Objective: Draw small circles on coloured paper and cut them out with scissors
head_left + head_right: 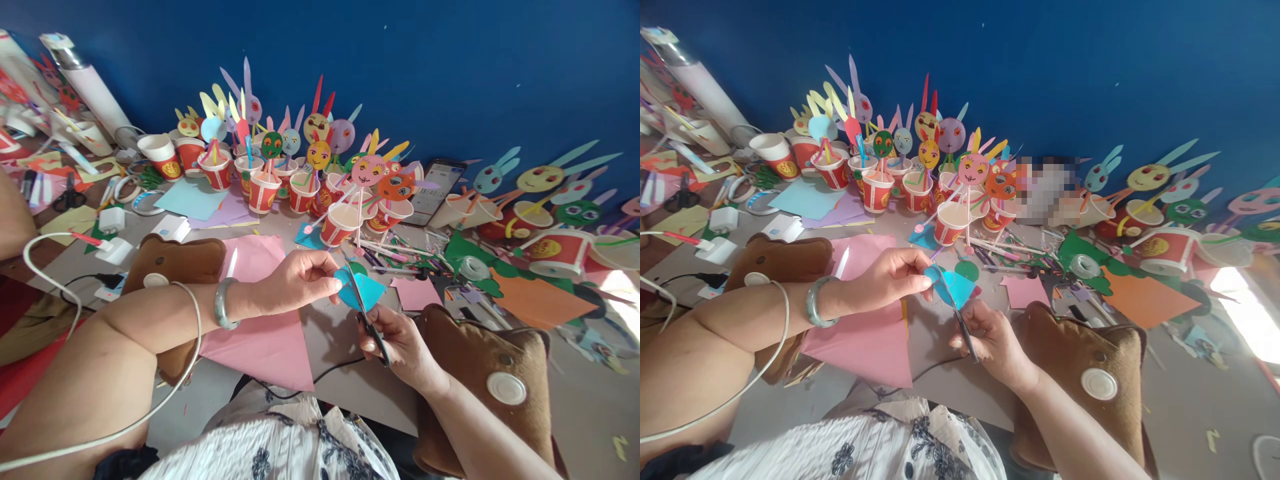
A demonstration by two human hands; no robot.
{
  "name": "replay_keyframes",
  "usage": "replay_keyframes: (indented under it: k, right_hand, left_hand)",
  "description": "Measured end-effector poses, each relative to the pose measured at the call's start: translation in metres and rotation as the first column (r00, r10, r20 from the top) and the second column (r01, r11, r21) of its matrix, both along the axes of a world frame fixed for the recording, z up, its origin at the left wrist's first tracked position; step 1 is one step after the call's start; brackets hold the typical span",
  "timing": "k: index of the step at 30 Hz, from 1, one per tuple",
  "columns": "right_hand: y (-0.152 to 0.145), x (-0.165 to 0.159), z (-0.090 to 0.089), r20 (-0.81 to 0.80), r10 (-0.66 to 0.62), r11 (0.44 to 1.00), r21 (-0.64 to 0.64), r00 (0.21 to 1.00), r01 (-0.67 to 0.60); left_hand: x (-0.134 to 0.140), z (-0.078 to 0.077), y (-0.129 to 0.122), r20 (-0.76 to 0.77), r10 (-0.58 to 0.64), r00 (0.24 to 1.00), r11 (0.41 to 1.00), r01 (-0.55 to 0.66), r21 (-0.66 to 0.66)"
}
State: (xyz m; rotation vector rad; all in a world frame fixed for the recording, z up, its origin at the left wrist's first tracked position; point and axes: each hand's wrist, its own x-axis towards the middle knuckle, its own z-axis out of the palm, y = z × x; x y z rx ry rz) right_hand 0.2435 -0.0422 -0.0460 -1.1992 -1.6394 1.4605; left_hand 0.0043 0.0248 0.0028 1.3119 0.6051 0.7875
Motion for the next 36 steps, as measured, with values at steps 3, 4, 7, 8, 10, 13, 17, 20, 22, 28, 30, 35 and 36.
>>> replay_keyframes:
  k: [3, 4, 7, 8, 10, 13, 17, 20, 22, 28, 30, 35, 36]
  right_hand:
    - [0.000, 0.000, 0.000, 0.007, 0.002, 1.000, 0.014, 1.000, -0.002]
    - [0.000, 0.000, 0.000, 0.010, 0.001, 1.000, 0.018, 1.000, -0.002]
    - [0.001, 0.001, 0.000, 0.024, -0.001, 1.000, 0.028, 1.000, 0.000]
    - [0.001, 0.001, 0.000, 0.027, -0.002, 1.000, 0.030, 1.000, 0.001]
    - [0.001, 0.002, 0.000, 0.027, -0.001, 0.999, 0.035, 1.000, 0.000]
    - [0.001, 0.003, -0.002, 0.017, 0.005, 1.000, 0.028, 1.000, -0.005]
    - [0.000, 0.004, -0.003, 0.006, 0.006, 1.000, 0.019, 1.000, -0.006]
    - [0.000, 0.003, -0.003, 0.011, 0.003, 1.000, 0.016, 1.000, -0.004]
    - [0.000, 0.003, -0.002, 0.015, 0.001, 1.000, 0.013, 1.000, -0.001]
    - [-0.001, 0.001, 0.002, 0.021, -0.016, 1.000, -0.002, 1.000, 0.016]
    - [-0.001, 0.000, 0.003, 0.015, -0.015, 1.000, -0.003, 1.000, 0.015]
    - [-0.001, -0.001, 0.006, 0.024, -0.022, 1.000, 0.015, 0.999, 0.021]
    - [-0.001, -0.002, 0.007, 0.029, -0.023, 1.000, 0.017, 0.999, 0.023]
  left_hand:
    - [0.000, 0.000, 0.001, 0.000, 0.006, 1.000, 1.000, -0.006, 0.006]
    - [0.000, 0.001, 0.001, -0.003, 0.008, 1.000, 1.000, -0.008, 0.008]
    - [-0.001, 0.001, 0.001, -0.007, 0.016, 1.000, 1.000, -0.016, 0.010]
    - [-0.001, 0.001, 0.001, -0.006, 0.018, 1.000, 1.000, -0.018, 0.011]
    - [0.000, 0.000, 0.001, 0.000, 0.026, 1.000, 1.000, -0.026, 0.014]
    - [0.000, -0.001, 0.002, 0.014, 0.034, 0.999, 0.999, -0.034, 0.028]
    - [0.000, 0.000, 0.002, 0.023, 0.036, 0.999, 0.999, -0.037, 0.030]
    - [-0.001, 0.001, 0.001, 0.018, 0.039, 0.999, 0.999, -0.039, 0.026]
    - [-0.001, 0.002, 0.001, 0.022, 0.041, 0.999, 0.999, -0.042, 0.020]
    - [-0.002, 0.000, 0.002, 0.036, 0.056, 0.998, 0.998, -0.056, 0.001]
    - [-0.002, 0.000, 0.003, 0.029, 0.059, 0.998, 0.998, -0.059, 0.008]
    - [-0.003, 0.002, 0.003, 0.008, 0.068, 0.998, 0.997, -0.068, 0.032]
    - [-0.003, 0.002, 0.003, 0.004, 0.072, 0.997, 0.997, -0.072, 0.040]
